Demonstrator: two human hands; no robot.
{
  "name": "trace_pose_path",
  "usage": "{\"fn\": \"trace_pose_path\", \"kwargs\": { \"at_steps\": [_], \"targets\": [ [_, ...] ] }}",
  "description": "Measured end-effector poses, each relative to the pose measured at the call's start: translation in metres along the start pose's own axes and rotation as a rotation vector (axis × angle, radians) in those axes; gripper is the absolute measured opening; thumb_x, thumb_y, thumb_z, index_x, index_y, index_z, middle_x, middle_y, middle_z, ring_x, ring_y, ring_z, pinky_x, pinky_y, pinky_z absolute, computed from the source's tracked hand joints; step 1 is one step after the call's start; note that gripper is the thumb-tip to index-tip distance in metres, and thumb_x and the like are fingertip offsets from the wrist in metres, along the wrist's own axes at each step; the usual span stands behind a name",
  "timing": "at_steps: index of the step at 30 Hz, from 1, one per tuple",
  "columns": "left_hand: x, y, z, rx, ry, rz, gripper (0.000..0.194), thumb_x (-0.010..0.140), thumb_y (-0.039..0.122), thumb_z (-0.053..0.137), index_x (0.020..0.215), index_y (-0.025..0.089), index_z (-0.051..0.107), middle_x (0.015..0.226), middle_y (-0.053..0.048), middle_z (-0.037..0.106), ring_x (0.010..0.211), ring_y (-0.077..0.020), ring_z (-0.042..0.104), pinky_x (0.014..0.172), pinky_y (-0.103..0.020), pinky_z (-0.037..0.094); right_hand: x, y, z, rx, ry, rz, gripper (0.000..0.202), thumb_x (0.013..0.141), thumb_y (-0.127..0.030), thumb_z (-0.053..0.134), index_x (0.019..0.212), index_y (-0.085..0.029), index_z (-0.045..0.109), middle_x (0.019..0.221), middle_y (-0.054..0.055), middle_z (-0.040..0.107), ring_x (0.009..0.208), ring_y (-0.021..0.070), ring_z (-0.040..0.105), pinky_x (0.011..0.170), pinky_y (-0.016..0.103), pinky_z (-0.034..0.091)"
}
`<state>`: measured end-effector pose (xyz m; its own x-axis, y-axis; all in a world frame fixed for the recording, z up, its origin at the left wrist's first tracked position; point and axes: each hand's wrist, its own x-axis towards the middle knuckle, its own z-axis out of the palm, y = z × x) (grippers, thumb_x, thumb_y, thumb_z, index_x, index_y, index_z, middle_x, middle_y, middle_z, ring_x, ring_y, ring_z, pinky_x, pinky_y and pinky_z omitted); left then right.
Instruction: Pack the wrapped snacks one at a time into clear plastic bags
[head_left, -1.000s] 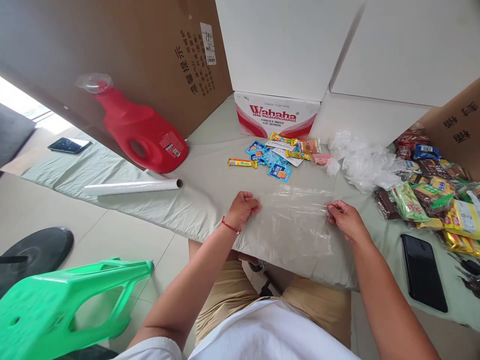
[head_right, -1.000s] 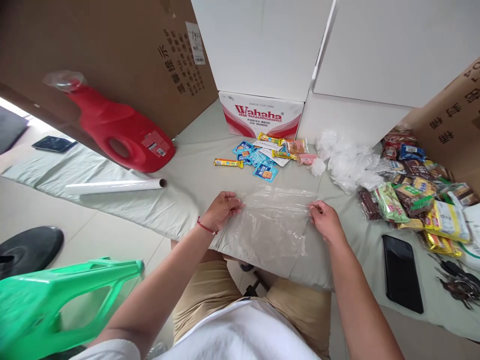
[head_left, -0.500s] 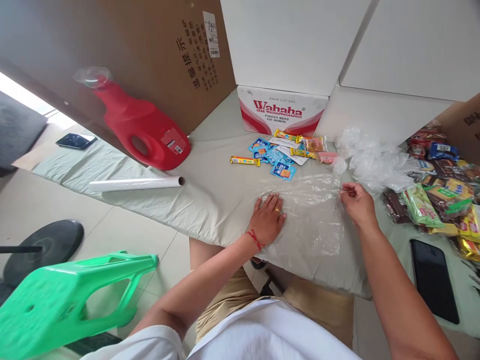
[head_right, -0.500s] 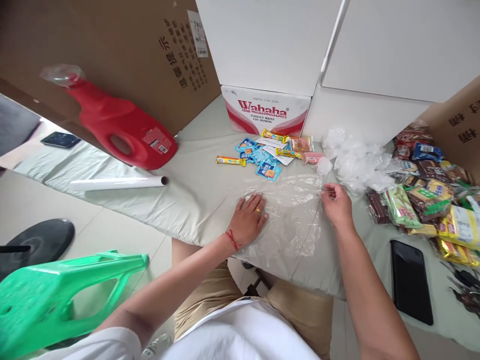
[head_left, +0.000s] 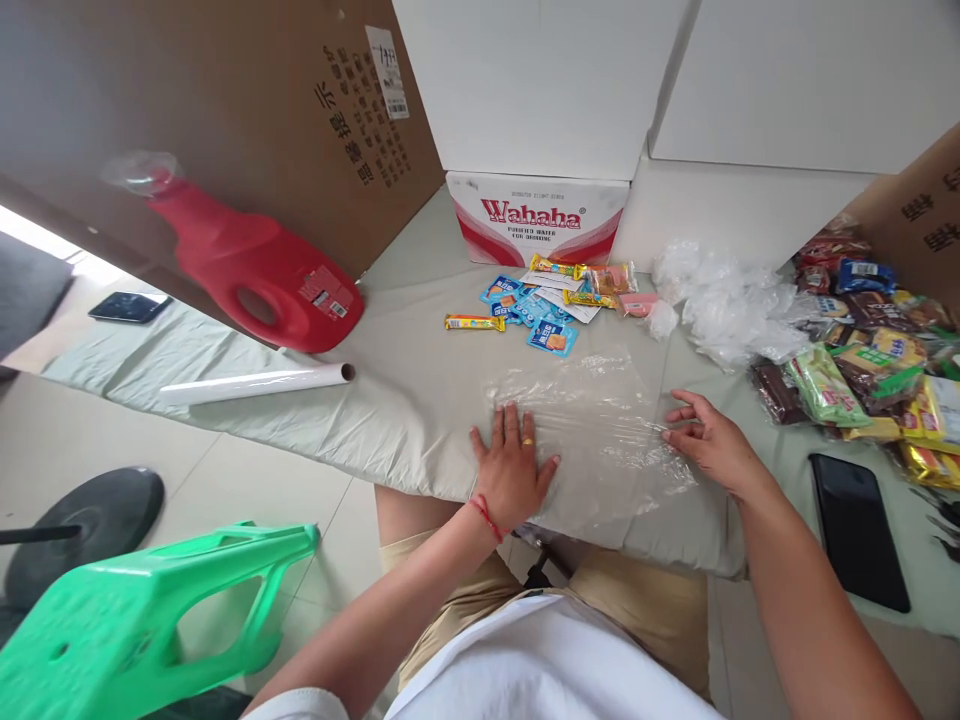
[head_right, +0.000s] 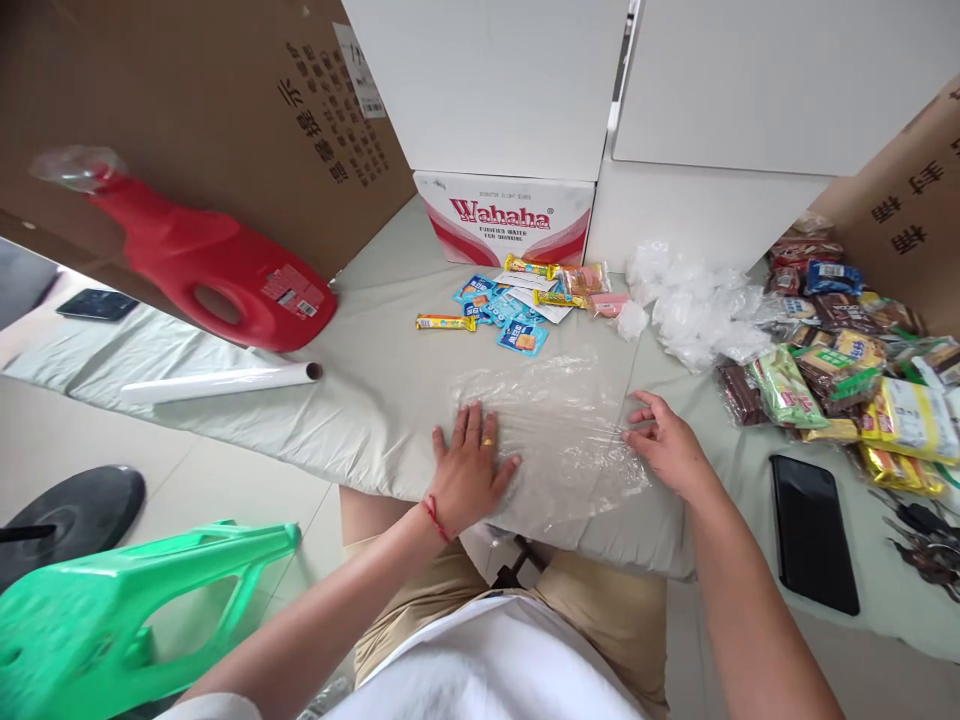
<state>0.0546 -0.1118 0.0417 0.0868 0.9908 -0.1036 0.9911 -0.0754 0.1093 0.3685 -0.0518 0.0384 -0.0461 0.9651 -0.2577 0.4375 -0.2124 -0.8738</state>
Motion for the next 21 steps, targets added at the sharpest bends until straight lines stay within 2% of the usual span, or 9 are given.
{"fn": "trace_pose_path", "kwargs": {
  "at_steps": [3,6,8,10,13,15,18,20,21],
  "targets": [
    [-0.032,-0.004,-0.013,0.01,-0.073,0.012,0.073,0.099,0.051,0.045,0.159,0.009,0.036,0.167,-0.026,0.027,0.154,-0.0414,0.028,0.115,-0.07,0.032,0.015,0.006,-0.009,-0.027,-0.109,-0.041,0.053,0.077,-0.042,0.073,0.125,-0.022,0.062,0.102,0.006,0.066,0.078,0.0171,0.065,0.07,0.031,0.055],
    [-0.064,-0.009,-0.032,0.032,-0.157,0.073,0.065,0.097,0.046,0.053,0.154,0.015,0.046,0.164,-0.023,0.035,0.149,-0.043,0.038,0.11,-0.066,0.04,0.035,0.005,-0.011,-0.156,-0.169,-0.132,0.041,0.078,-0.037,0.068,0.116,-0.022,0.067,0.096,0.006,0.069,0.081,0.0188,0.065,0.074,0.032,0.054],
    [-0.075,-0.008,-0.049,0.034,-0.148,0.122,0.056,0.096,0.043,0.057,0.145,0.018,0.057,0.162,-0.021,0.04,0.143,-0.0439,0.045,0.103,-0.063,0.047,0.051,-0.004,-0.01,-0.308,-0.159,-0.231,0.035,0.08,-0.031,0.064,0.114,-0.022,0.07,0.098,0.006,0.071,0.081,0.0199,0.066,0.077,0.034,0.054],
    [-0.073,-0.004,-0.064,0.0,-0.073,0.183,0.042,0.096,0.041,0.057,0.13,0.018,0.067,0.154,-0.02,0.051,0.131,-0.041,0.054,0.093,-0.056,0.053,0.067,-0.017,-0.006,-0.465,-0.138,-0.357,0.032,0.083,-0.025,0.059,0.111,-0.023,0.072,0.101,0.006,0.072,0.084,0.0211,0.067,0.08,0.035,0.054],
    [-0.037,0.004,-0.071,-0.145,0.062,0.314,0.03,0.101,0.035,0.047,0.101,0.018,0.072,0.121,-0.016,0.071,0.107,-0.0294,0.063,0.089,-0.047,0.054,0.083,-0.043,0.003,-0.652,-0.028,-0.542,0.034,0.085,-0.016,0.052,0.11,-0.022,0.074,0.109,0.009,0.071,0.097,0.0249,0.066,0.09,0.039,0.053],
    [0.001,0.006,-0.062,-0.22,0.144,0.392,0.035,0.104,0.031,0.041,0.094,0.018,0.072,0.11,-0.014,0.074,0.111,-0.0272,0.063,0.093,-0.045,0.052,0.082,-0.06,0.012,-0.738,0.142,-0.609,0.036,0.087,-0.014,0.049,0.114,-0.019,0.074,0.118,0.013,0.068,0.109,0.0294,0.061,0.099,0.044,0.05],
    [0.056,0.001,-0.036,-0.234,0.156,0.424,0.037,0.104,0.029,0.038,0.11,0.017,0.072,0.128,-0.012,0.072,0.133,-0.0273,0.055,0.111,-0.049,0.043,0.056,-0.07,0.033,-0.774,0.351,-0.637,0.037,0.096,-0.021,0.045,0.124,-0.015,0.069,0.125,0.018,0.064,0.119,0.0337,0.056,0.105,0.051,0.046],
    [0.077,-0.005,-0.017,-0.2,0.114,0.383,0.042,0.106,0.032,0.035,0.131,0.018,0.065,0.148,-0.01,0.06,0.145,-0.0267,0.045,0.12,-0.053,0.033,0.027,-0.061,0.052,-0.767,0.345,-0.644,0.045,0.102,-0.031,0.042,0.138,-0.012,0.06,0.135,0.021,0.061,0.127,0.035,0.053,0.11,0.053,0.043],
    [0.082,-0.008,-0.009,-0.171,0.099,0.358,0.046,0.106,0.034,0.032,0.141,0.02,0.059,0.156,-0.009,0.053,0.15,-0.0262,0.04,0.123,-0.056,0.028,0.01,-0.052,0.062,-0.779,0.291,-0.638,0.054,0.103,-0.036,0.042,0.15,-0.011,0.048,0.146,0.023,0.054,0.137,0.0361,0.047,0.114,0.055,0.04]
  ]
}}
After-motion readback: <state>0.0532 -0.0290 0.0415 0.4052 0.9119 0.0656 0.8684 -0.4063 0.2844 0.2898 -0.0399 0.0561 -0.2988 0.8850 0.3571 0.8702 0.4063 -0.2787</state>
